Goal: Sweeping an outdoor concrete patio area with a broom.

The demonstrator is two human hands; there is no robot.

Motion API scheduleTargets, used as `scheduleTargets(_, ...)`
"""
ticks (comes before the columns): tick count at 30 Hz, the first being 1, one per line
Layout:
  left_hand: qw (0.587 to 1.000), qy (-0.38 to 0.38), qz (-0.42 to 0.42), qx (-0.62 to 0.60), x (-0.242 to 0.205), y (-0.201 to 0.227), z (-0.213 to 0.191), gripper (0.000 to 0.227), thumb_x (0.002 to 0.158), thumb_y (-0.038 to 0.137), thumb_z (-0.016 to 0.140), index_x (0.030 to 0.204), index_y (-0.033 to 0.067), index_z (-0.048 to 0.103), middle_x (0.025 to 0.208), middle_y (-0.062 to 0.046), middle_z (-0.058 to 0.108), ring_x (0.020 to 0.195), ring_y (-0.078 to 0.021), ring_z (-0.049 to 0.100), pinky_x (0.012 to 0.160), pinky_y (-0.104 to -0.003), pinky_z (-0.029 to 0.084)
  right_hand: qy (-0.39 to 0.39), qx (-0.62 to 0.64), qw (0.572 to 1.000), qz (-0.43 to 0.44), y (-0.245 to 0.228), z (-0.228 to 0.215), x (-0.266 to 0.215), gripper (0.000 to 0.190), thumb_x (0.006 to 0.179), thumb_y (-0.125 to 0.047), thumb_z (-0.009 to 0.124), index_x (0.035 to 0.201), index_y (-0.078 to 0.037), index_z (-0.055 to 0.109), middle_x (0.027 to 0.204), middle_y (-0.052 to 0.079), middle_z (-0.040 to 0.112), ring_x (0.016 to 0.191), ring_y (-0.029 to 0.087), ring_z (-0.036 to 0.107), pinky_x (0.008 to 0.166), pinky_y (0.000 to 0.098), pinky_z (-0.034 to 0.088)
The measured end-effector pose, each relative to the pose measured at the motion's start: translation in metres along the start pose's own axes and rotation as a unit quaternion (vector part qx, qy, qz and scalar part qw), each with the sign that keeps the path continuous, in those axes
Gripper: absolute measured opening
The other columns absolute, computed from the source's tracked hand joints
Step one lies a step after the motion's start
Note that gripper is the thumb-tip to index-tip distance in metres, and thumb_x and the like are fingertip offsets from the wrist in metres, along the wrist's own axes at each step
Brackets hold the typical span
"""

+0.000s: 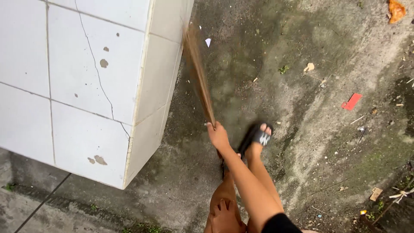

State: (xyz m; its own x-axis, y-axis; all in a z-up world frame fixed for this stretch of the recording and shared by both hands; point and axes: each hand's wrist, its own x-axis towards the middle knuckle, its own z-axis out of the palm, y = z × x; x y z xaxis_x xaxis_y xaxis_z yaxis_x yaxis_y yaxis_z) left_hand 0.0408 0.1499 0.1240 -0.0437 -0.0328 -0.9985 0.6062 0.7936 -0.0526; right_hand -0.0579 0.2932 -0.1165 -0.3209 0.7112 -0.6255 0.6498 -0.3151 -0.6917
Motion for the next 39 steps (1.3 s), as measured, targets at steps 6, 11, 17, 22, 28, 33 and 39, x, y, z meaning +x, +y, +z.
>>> scheduleTargets(6, 0.998, 0.051, 0.001, -0.021, -0.009, 0.026, -0.061, 0.087, 0.082, 0.046, 0.076, 0.152, 0.0204, 0.032, 0.155, -0.013, 0.028, 0.142, -0.0422, 0.03, 0.113, -0.059, 0.034, 0.138, 0.156, 0.965, 0.159, 0.003, -0.027, 0.035, 0.039, 0.108, -0.034, 0.055, 0.113, 0.004, 0.061, 0.074, 0.011, 0.062, 0.069, 0.028, 0.059, 0.065, 0.0434, 0.048)
scheduleTargets(11, 0.995, 0.098, -0.002, -0.013, 0.005, 0.05, -0.095, 0.083, 0.081, 0.04, 0.075, 0.151, 0.0198, 0.036, 0.15, -0.011, 0.037, 0.141, -0.04, 0.034, 0.111, -0.058, 0.038, 0.014, 0.155, 0.979, 0.134, 0.036, -0.078, 0.023, 0.042, 0.106, -0.034, 0.054, 0.109, 0.006, 0.064, 0.061, 0.006, 0.054, 0.05, 0.019, 0.052, 0.047, 0.0372, 0.043)
scheduleTargets(17, 0.999, 0.039, -0.033, 0.001, 0.0, 0.067, -0.134, 0.097, 0.075, 0.039, 0.079, 0.157, 0.0328, 0.027, 0.152, -0.008, 0.032, 0.144, -0.0371, 0.03, 0.115, -0.052, 0.037, 0.109, 0.029, 0.974, 0.197, 0.053, -0.225, 0.037, 0.035, 0.107, -0.035, 0.055, 0.112, -0.004, 0.07, 0.066, 0.01, 0.06, 0.046, 0.018, 0.054, 0.043, 0.0398, 0.044)
scheduleTargets(22, 0.995, -0.03, -0.096, 0.016, 0.003, 0.056, -0.156, 0.096, 0.08, 0.056, 0.075, 0.157, 0.0317, 0.026, 0.157, -0.006, 0.03, 0.146, -0.0351, 0.033, 0.114, -0.054, 0.04, 0.053, -0.024, 0.979, 0.197, 0.017, -0.226, 0.002, 0.045, 0.107, -0.045, 0.054, 0.119, -0.003, 0.063, 0.084, 0.032, 0.066, 0.068, 0.04, 0.062, 0.063, 0.0523, 0.049)
scheduleTargets(28, 0.996, 0.015, -0.074, 0.046, -0.011, 0.027, -0.191, 0.093, 0.078, 0.059, 0.075, 0.154, 0.0302, 0.031, 0.157, -0.008, 0.035, 0.14, -0.0389, 0.041, 0.11, -0.054, 0.046, 0.038, -0.126, 0.936, 0.326, 0.068, -0.369, 0.025, 0.035, 0.104, -0.031, 0.046, 0.119, -0.016, 0.074, 0.088, 0.023, 0.075, 0.078, 0.036, 0.076, 0.074, 0.0495, 0.061)
scheduleTargets(33, 0.993, 0.103, -0.026, 0.048, -0.002, -0.014, -0.217, 0.095, 0.075, 0.06, 0.077, 0.154, 0.0361, 0.031, 0.155, -0.008, 0.039, 0.136, -0.0404, 0.046, 0.113, -0.051, 0.044, 0.122, -0.084, 0.918, 0.369, 0.029, -0.427, -0.025, 0.04, 0.111, -0.041, 0.048, 0.119, -0.006, 0.066, 0.09, 0.025, 0.075, 0.08, 0.039, 0.074, 0.074, 0.054, 0.06)
scheduleTargets(39, 0.983, 0.112, -0.059, 0.131, -0.054, 0.069, -0.283, 0.108, 0.069, 0.059, 0.085, 0.155, 0.0409, 0.023, 0.158, -0.006, 0.034, 0.142, -0.0386, 0.043, 0.111, -0.055, 0.046, 0.08, -0.216, 0.93, 0.285, 0.132, -0.406, -0.07, 0.037, 0.1, -0.042, 0.058, 0.117, -0.01, 0.068, 0.085, 0.019, 0.069, 0.071, 0.033, 0.063, 0.07, 0.0522, 0.055)
